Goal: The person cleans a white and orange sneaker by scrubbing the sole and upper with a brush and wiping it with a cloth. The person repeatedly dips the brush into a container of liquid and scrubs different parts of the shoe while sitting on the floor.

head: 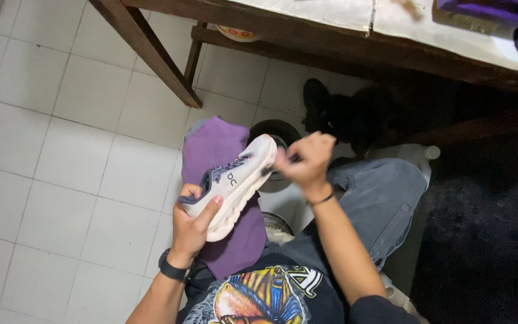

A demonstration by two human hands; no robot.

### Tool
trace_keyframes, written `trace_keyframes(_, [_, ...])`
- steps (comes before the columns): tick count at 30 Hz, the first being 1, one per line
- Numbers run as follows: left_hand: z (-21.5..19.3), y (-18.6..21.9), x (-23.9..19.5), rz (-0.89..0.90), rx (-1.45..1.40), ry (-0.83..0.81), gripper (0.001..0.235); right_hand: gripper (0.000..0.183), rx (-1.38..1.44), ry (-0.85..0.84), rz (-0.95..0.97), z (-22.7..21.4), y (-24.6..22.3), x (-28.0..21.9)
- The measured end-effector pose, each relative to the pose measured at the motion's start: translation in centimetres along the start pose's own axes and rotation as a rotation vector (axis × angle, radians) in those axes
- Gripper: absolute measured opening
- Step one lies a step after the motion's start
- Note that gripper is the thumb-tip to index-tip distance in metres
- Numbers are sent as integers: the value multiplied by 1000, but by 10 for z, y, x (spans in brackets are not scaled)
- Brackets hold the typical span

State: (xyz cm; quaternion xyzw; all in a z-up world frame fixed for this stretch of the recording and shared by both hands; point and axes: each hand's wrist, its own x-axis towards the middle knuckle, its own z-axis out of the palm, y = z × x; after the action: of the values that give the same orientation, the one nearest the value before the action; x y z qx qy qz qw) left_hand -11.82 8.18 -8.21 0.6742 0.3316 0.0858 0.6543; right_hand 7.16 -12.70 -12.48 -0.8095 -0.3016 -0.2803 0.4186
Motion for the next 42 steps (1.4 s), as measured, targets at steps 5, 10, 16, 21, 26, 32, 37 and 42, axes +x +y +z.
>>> trace_keyframes(5, [-1,5,1,7,26,-7,37,44,11,26,56,6,12,-10])
trace_keyframes(10, [-4,2,0,2,35,-29,37,44,37,27,140,4,36,-7])
trace_keyframes(16, [-6,9,0,-55,60,-94,33,37,-89,-24,222,17,47,-8])
trace_keyframes(21, [-10,6,4,-71,62,-84,32,31,8,-82,295,29,57,-15])
trace_keyframes(26, [-11,8,9,-132,-79,-107,29,31,110,-53,244,32,50,-2])
trace_keyframes(32, [-16,2,11,-169,-182,-128,27,34,125,-43,278,38,54,-4])
trace_keyframes(37, [-15,2,7,-155,-146,-116,28,37,77,-44,362,36,52,-6])
trace_keyframes(42, [-13,4,5,-127,-43,-87,30,39,-28,-52,314,41,70,-24])
